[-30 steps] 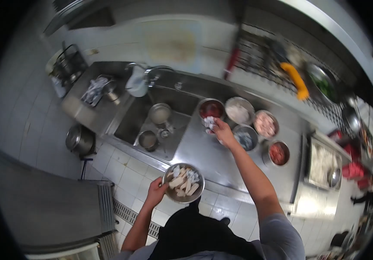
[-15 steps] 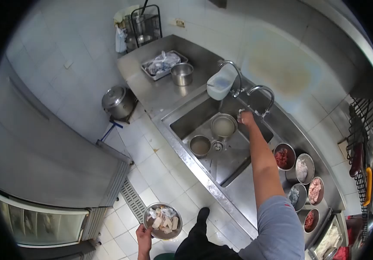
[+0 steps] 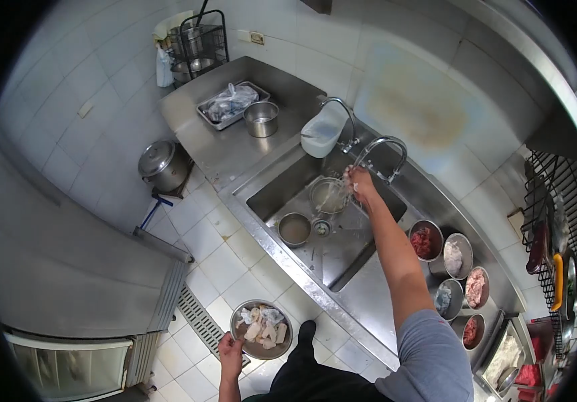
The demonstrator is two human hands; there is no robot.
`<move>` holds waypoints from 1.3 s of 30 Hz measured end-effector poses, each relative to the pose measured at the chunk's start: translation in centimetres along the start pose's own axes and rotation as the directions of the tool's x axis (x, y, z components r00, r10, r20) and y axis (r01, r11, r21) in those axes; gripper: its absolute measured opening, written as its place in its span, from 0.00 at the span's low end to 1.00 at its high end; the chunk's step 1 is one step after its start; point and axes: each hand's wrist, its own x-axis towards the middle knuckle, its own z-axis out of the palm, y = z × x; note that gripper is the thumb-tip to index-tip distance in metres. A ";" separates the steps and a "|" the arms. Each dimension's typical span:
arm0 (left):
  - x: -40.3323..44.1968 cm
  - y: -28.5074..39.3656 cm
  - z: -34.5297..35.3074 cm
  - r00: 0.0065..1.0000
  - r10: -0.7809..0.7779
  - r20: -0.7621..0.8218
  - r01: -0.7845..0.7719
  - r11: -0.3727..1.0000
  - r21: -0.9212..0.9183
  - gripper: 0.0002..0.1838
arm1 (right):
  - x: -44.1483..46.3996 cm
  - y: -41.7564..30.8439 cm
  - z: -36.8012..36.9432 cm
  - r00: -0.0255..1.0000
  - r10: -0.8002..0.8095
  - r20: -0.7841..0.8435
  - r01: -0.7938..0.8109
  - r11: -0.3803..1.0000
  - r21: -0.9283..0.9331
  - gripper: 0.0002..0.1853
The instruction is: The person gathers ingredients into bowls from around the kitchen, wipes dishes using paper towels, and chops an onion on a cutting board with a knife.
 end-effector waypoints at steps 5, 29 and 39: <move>0.6 1.2 1.6 1.000 -0.002 0.021 0.000 0.997 0.081 0.06 | 2.5 -1.7 1.4 0.997 -0.060 -0.055 0.035 0.928 -0.370 0.17; 3.4 3.0 4.7 0.985 0.063 0.160 -0.091 0.980 0.178 0.03 | 2.0 0.6 -10.6 0.943 -0.043 -0.329 0.309 0.474 0.825 0.24; -6.6 14.2 9.4 0.749 0.119 0.651 -0.348 0.907 0.235 0.05 | -38.4 -2.4 -3.7 0.787 -0.604 -0.127 0.312 0.567 -0.762 0.12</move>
